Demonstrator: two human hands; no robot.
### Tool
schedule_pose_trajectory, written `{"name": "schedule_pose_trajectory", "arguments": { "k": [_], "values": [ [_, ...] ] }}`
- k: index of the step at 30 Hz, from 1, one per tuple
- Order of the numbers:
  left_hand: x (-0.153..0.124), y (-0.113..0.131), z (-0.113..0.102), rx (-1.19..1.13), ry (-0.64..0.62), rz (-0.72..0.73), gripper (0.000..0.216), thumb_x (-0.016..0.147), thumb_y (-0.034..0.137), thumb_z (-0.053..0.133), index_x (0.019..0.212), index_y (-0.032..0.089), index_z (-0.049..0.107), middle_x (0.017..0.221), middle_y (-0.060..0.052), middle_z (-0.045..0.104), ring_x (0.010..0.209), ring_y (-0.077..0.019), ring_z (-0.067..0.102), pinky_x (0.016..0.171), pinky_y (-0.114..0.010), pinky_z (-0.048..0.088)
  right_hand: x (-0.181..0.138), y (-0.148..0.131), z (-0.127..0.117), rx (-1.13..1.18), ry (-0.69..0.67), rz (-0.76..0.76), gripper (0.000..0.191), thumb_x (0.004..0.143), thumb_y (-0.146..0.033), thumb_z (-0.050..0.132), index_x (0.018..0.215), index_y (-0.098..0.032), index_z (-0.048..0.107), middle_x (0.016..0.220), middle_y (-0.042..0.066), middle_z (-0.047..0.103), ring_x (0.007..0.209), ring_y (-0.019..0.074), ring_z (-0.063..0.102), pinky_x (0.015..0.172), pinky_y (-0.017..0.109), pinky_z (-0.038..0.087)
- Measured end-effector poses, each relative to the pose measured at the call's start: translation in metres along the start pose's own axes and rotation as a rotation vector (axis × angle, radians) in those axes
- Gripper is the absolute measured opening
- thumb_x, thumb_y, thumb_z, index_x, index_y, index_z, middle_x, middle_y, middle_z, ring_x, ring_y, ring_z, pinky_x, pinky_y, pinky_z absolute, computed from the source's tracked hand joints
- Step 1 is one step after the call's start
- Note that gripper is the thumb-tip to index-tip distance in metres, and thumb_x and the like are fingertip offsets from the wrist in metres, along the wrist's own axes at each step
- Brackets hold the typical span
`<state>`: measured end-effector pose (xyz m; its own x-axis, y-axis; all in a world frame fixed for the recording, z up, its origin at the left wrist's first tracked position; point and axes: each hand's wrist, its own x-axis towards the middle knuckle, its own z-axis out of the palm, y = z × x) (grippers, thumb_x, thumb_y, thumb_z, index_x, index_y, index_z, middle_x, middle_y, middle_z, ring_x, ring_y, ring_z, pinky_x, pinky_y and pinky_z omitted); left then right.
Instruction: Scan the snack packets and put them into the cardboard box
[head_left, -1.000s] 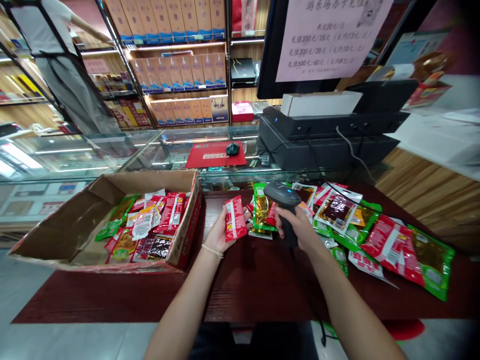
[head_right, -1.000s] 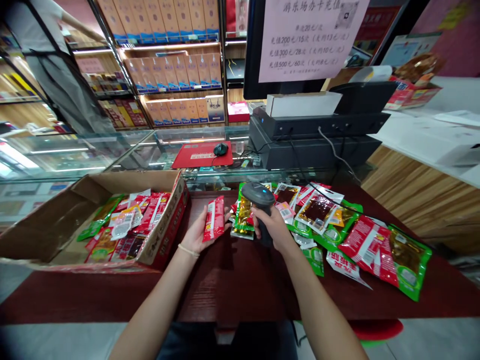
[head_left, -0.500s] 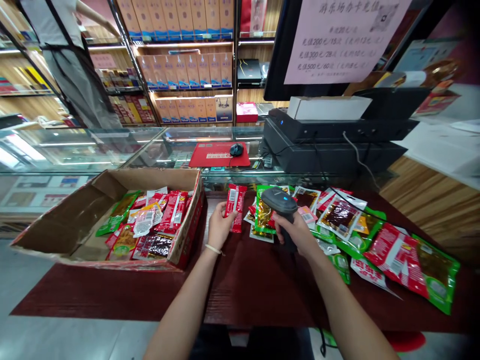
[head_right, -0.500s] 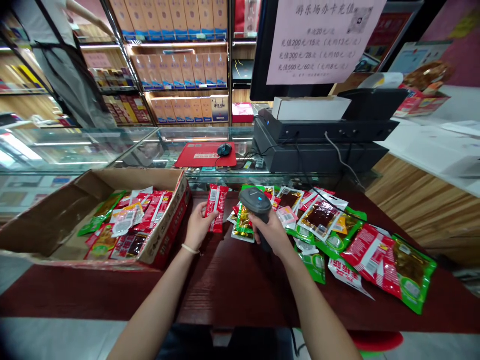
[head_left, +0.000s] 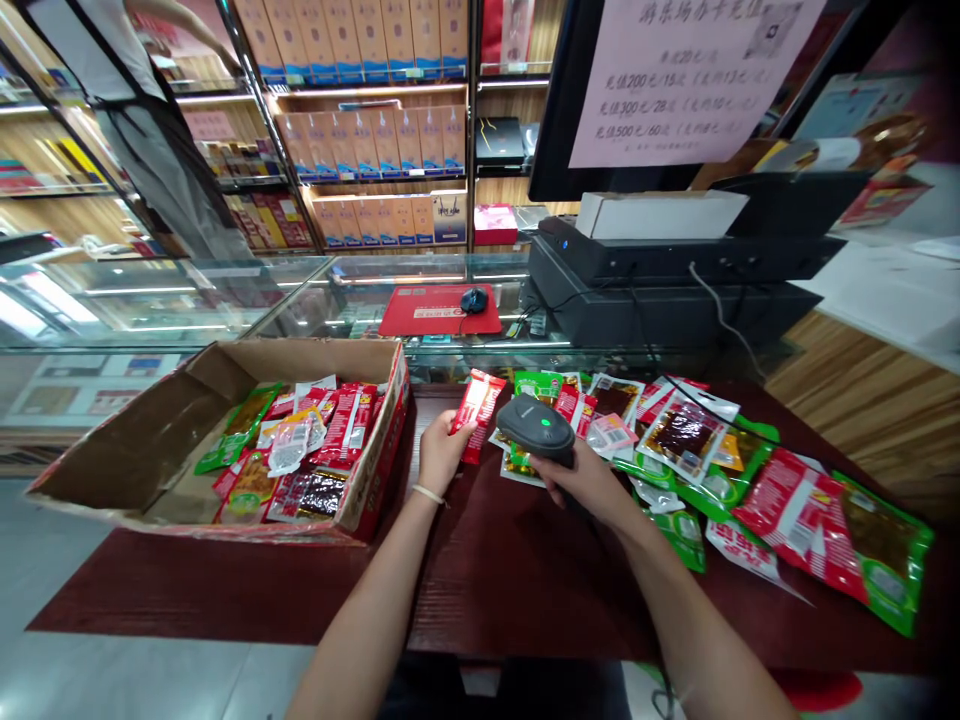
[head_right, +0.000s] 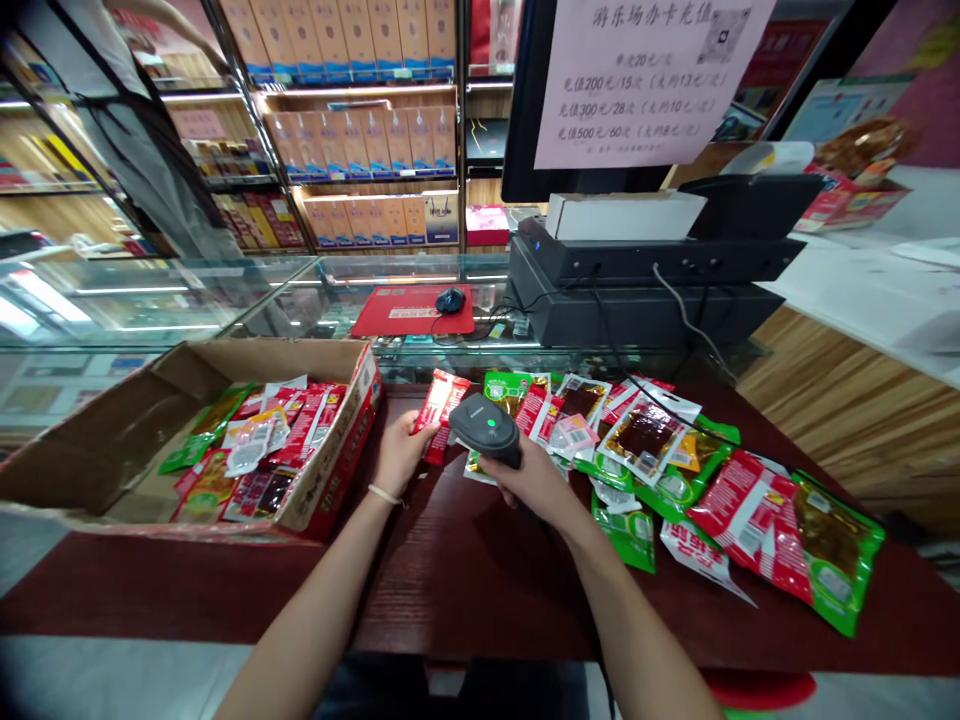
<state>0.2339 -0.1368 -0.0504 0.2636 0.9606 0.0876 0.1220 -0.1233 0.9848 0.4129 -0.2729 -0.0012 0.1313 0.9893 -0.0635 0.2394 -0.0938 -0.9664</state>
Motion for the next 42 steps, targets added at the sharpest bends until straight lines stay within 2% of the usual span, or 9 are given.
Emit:
{"name": "schedule_pose_trajectory", "arguments": {
  "k": [8,14,17,20,24,28,32,36,42],
  "values": [
    [-0.001,-0.003,0.005,-0.207,0.018,-0.008,0.031,0.076,0.034,0.066,0.1,0.014,0.067,0.092,-0.006,0.073,0.079,-0.017,0.066,0.072,-0.025,0.051,0.003,-0.003,0.002,0.25,0.104,0.01,0.034,0.079,-0.048,0.069,0.092,-0.024,0.048,0.053,-0.007,0.053,0.036,0.0113,0.046,0.037,0.024,0.038],
    [-0.033,0.069,-0.009,-0.065,0.067,0.279,0.034,0.087,0.025,0.054,0.119,0.018,0.063,0.118,-0.007,0.068,0.109,-0.0208,0.062,0.098,-0.032,0.045,0.004,-0.011,0.003,0.327,0.131,-0.002,0.033,0.078,-0.048,0.069,0.073,-0.022,0.05,0.051,-0.005,0.052,0.035,0.0105,0.045,0.035,0.024,0.038],
    [-0.055,0.119,-0.038,0.148,0.127,0.463,0.035,0.091,0.026,0.05,0.125,0.024,0.06,0.122,-0.004,0.066,0.108,-0.0199,0.063,0.097,-0.031,0.046,0.005,-0.009,0.002,0.327,0.133,-0.03,0.033,0.08,-0.047,0.068,0.069,-0.021,0.051,0.051,-0.004,0.052,0.036,0.0097,0.046,0.035,0.023,0.038],
    [-0.066,0.144,-0.083,0.369,0.312,0.547,0.034,0.092,0.027,0.051,0.124,0.026,0.061,0.119,-0.003,0.068,0.104,-0.0186,0.064,0.095,-0.03,0.047,0.006,-0.005,0.001,0.34,0.113,-0.04,0.031,0.081,-0.045,0.068,0.071,-0.02,0.053,0.053,-0.004,0.052,0.037,0.0095,0.046,0.036,0.023,0.039],
    [-0.055,0.128,-0.144,0.548,0.531,0.509,0.037,0.091,0.028,0.051,0.128,0.024,0.058,0.12,-0.005,0.067,0.105,-0.0192,0.064,0.096,-0.032,0.047,0.005,-0.006,0.001,0.354,0.129,-0.03,0.031,0.079,-0.045,0.071,0.07,-0.02,0.053,0.053,-0.004,0.052,0.036,0.0094,0.046,0.035,0.023,0.039],
    [-0.036,0.092,-0.174,0.506,0.491,0.385,0.039,0.09,0.028,0.051,0.127,0.018,0.058,0.124,-0.011,0.065,0.111,-0.0206,0.062,0.099,-0.035,0.046,0.005,-0.008,0.0,0.373,0.157,-0.025,0.033,0.078,-0.045,0.071,0.068,-0.02,0.052,0.053,-0.003,0.052,0.036,0.0097,0.047,0.035,0.023,0.039],
    [-0.031,0.08,-0.174,0.449,0.425,0.354,0.036,0.091,0.03,0.049,0.124,0.018,0.06,0.121,-0.011,0.066,0.109,-0.0197,0.063,0.098,-0.035,0.047,0.006,-0.005,-0.004,0.431,0.187,-0.03,0.031,0.079,-0.044,0.071,0.072,-0.02,0.051,0.054,-0.004,0.052,0.038,0.0093,0.047,0.035,0.022,0.04],
    [-0.039,0.094,-0.161,0.535,0.432,0.375,0.033,0.092,0.033,0.048,0.117,0.02,0.064,0.112,-0.008,0.07,0.1,-0.0196,0.066,0.092,-0.035,0.05,0.006,-0.005,-0.012,0.446,0.227,-0.056,0.031,0.08,-0.045,0.069,0.073,-0.021,0.05,0.054,-0.005,0.052,0.039,0.0094,0.046,0.035,0.022,0.04],
    [-0.052,0.13,-0.106,0.631,0.381,0.537,0.03,0.093,0.032,0.048,0.115,0.022,0.066,0.111,-0.005,0.071,0.099,-0.0198,0.065,0.093,-0.034,0.047,0.002,-0.014,-0.028,0.44,0.304,-0.081,0.031,0.081,-0.048,0.066,0.075,-0.023,0.048,0.055,-0.005,0.05,0.039,0.0096,0.045,0.036,0.022,0.041]
  ]
}}
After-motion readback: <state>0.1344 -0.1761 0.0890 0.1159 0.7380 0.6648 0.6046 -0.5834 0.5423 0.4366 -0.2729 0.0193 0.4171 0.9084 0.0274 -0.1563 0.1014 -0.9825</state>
